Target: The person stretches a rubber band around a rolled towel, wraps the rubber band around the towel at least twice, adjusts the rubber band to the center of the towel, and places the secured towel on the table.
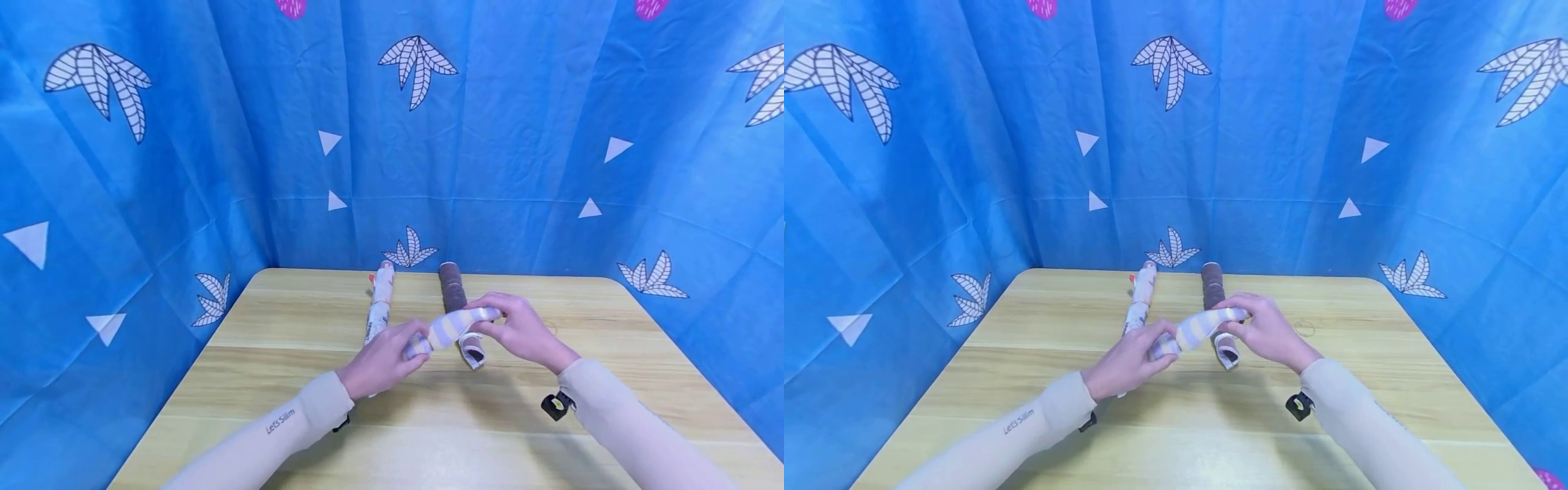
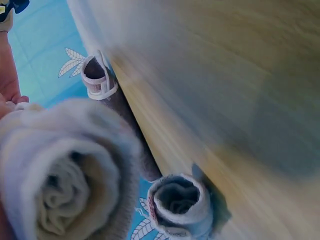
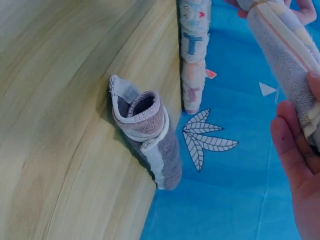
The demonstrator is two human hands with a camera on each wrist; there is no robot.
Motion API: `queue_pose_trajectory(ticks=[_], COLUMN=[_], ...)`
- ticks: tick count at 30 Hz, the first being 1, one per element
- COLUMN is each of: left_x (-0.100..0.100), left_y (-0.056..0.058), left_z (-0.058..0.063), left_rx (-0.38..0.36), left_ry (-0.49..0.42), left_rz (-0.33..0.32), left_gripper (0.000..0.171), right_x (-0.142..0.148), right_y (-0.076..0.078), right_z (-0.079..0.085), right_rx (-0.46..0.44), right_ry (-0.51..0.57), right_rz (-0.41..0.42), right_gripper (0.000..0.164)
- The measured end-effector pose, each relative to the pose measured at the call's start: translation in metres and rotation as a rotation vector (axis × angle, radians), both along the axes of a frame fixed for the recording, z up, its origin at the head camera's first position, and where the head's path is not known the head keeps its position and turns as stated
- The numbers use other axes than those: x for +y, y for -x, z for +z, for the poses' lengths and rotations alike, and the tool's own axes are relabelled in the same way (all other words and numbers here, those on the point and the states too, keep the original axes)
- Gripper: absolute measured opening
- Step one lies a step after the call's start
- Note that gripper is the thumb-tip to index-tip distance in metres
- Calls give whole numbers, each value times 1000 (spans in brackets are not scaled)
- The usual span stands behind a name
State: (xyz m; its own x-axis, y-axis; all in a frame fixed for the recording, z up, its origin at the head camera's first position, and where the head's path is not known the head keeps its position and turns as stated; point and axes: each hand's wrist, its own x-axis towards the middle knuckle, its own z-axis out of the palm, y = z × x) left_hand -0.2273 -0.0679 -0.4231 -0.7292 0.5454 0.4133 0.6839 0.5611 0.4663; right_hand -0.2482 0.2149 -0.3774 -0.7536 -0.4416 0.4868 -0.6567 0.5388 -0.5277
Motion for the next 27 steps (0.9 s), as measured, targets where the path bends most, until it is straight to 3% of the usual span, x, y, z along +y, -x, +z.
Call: queue_pose_trajectory(ticks=[7, 12, 20, 27], left_x=[-4, -6, -8, -5], left_y=[0, 3, 9, 11], left_z=[0, 1, -4, -4], left_rx=[125, 144, 77, -123], left_ry=[32, 85, 96, -53], left_rz=[-63, -85, -70, -37], left_gripper=[31, 19, 11, 13], right_x=[1, 1, 2, 2], right_y=[1, 1, 2, 7], right_z=[3, 1, 2, 5], right_rx=[-44, -76, -126, -316], right_ry=[18, 20, 36, 134], right_rz=[-23, -12, 8, 15], right_gripper=[21, 21, 22, 34])
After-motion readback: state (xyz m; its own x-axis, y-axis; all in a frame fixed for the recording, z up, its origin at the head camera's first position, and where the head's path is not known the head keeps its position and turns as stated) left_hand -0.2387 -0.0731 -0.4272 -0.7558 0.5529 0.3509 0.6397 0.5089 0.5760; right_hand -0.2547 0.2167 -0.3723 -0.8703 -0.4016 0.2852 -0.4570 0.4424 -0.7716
